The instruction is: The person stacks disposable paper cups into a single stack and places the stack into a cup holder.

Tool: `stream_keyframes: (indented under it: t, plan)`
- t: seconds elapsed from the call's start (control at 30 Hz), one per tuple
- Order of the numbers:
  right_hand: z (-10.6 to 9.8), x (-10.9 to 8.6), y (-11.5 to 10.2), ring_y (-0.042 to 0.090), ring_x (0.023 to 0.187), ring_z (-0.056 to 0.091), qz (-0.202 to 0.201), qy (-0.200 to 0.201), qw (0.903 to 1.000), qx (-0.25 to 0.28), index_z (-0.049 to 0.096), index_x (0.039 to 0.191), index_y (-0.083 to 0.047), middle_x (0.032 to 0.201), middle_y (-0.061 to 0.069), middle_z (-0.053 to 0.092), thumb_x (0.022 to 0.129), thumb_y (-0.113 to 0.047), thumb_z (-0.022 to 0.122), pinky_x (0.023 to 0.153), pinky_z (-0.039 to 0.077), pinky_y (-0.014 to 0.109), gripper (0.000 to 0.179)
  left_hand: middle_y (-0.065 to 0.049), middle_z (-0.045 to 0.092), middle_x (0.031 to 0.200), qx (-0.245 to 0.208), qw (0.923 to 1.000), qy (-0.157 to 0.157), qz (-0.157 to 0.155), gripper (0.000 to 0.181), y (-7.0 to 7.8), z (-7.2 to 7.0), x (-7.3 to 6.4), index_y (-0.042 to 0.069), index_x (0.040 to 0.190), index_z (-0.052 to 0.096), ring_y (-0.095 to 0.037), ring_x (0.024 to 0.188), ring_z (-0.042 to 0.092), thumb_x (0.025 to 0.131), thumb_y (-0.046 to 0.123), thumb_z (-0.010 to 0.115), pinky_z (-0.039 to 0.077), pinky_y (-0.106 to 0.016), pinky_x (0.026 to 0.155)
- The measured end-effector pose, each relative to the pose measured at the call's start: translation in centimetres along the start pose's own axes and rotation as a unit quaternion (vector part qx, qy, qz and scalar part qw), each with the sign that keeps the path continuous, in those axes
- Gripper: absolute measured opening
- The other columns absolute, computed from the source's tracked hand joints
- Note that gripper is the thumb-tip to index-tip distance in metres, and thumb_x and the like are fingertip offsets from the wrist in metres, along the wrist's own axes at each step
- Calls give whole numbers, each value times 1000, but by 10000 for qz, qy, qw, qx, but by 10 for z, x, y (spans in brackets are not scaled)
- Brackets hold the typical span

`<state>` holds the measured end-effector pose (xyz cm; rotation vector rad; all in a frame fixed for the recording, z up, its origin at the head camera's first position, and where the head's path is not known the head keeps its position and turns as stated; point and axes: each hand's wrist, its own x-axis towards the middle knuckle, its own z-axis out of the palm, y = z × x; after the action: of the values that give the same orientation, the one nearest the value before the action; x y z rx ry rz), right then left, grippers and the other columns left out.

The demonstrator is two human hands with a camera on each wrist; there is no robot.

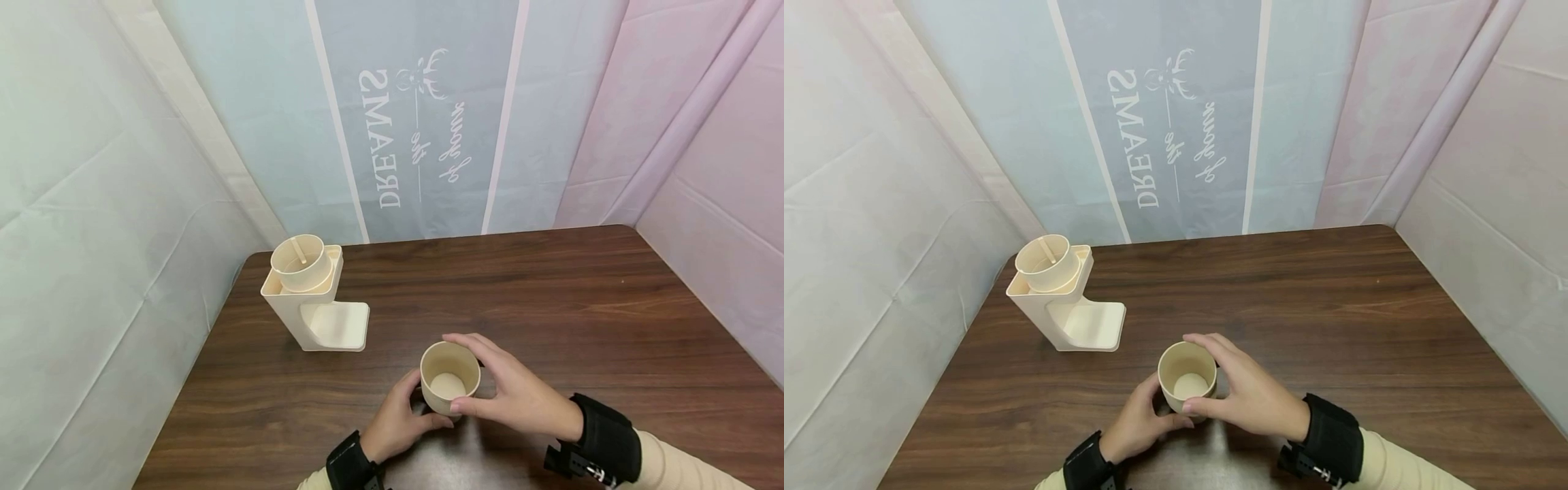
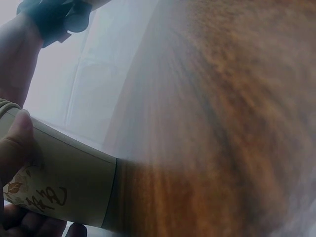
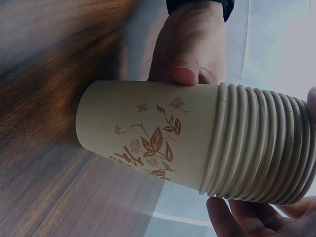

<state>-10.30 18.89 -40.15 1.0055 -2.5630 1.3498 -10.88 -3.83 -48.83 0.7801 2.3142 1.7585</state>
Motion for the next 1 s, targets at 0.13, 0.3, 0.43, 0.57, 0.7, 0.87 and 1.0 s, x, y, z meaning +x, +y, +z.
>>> stream_keyframes:
  t: [0.13, 0.3, 0.43, 0.57, 0.7, 0.87, 1.0]
  plan:
    - [1, 0, 0, 15, 119, 57, 23, -3, 10000, 15, 44, 151, -20, 139, -3, 56, 85, -32, 85, 100, 49, 29, 79, 1, 63, 130, -84, 10000, -10, -49, 70, 1, 0, -1, 21, 138, 58, -15, 118, 58, 77, 16, 91, 49, -32, 102]
    - [0, 0, -1, 15, 119, 57, 4, 18, 10000, 15, 44, 151, -20, 139, -3, 56, 85, -32, 85, 101, 49, 29, 79, 0, 63, 129, -47, 10000, 7, -63, 68, 3, 0, 0, 22, 138, 58, -15, 116, 59, 78, 17, 90, 50, -31, 100]
    - [-1, 1, -1, 16, 120, 57, -33, 52, 10000, -8, 44, 151, -19, 139, -3, 56, 84, -31, 86, 101, 48, 28, 80, 2, 63, 128, 164, 9999, -9, 2, 68, 5, 0, 2, 22, 138, 57, -14, 115, 58, 78, 21, 90, 50, -31, 100]
    - [-1, 1, -2, 15, 120, 57, -12, 74, 10000, -47, 45, 151, -19, 139, -3, 56, 83, -31, 86, 102, 47, 28, 80, 2, 62, 129, 390, 9991, -107, 91, 69, 6, -3, 4, 21, 138, 56, -15, 118, 57, 79, 21, 90, 47, -34, 104]
    - [0, 1, -1, 15, 121, 57, 38, 53, 10000, -54, 44, 152, -19, 140, -3, 56, 84, -32, 86, 102, 48, 29, 81, 1, 61, 133, 523, 9982, -292, 31, 71, 9, -6, 5, 20, 141, 54, -14, 123, 55, 80, 22, 90, 45, -36, 109]
    - [1, -1, 0, 17, 128, 53, 224, 20, 9997, -101, 39, 155, -18, 147, 1, 52, 82, -34, 87, 103, 48, 33, 89, 0, 56, 138, 760, 9957, -510, 166, 80, 15, -12, 3, 19, 146, 47, -14, 127, 52, 79, 20, 90, 45, -35, 109]
    - [2, -5, 2, 19, 134, 49, 337, 3, 9993, -144, 34, 158, -17, 153, 3, 47, 77, -35, 90, 104, 48, 39, 100, -3, 48, 145, 729, 9956, -497, 320, 96, 21, -18, -1, 18, 154, 36, -17, 129, 49, 76, 19, 92, 49, -35, 104]
